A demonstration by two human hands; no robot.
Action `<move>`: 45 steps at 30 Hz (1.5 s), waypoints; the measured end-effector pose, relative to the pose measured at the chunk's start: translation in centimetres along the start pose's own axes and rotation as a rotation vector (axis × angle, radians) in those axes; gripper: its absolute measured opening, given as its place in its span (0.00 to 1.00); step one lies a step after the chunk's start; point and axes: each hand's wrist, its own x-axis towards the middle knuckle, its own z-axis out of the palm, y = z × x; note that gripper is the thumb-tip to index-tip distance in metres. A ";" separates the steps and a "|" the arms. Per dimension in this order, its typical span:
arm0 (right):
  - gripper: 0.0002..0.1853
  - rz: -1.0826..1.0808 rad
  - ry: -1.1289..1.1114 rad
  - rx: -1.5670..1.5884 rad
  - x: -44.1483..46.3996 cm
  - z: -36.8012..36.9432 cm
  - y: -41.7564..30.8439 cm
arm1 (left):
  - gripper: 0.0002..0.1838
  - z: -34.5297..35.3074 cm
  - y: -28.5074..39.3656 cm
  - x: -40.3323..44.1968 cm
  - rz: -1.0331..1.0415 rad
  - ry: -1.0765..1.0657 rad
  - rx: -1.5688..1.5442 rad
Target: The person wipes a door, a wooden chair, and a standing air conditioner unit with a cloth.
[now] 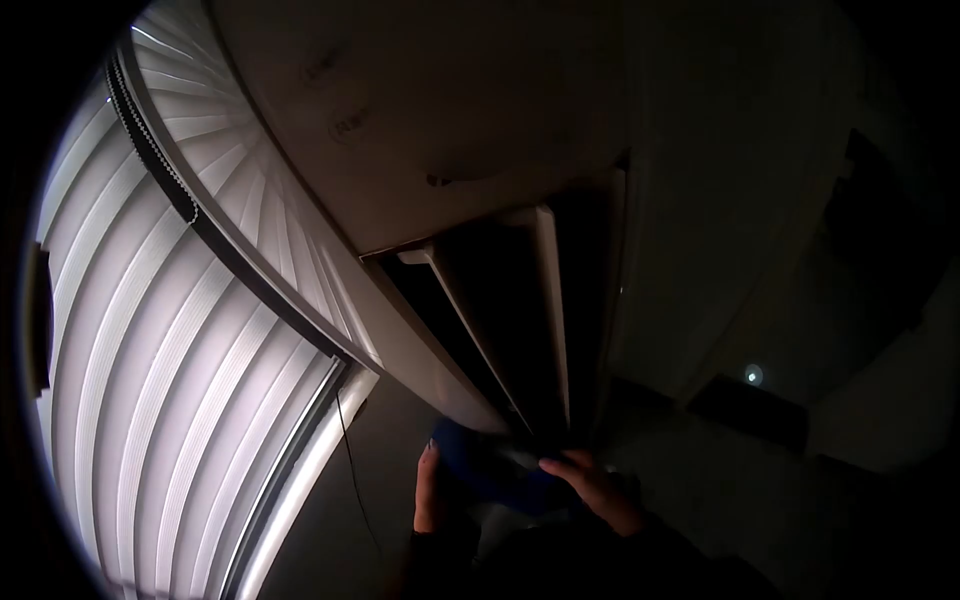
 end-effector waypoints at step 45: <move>0.14 -1.314 -0.069 -0.759 5.7 9.0 -3.7 | 0.32 1.5 3.3 9.4 0.927 0.191 1.162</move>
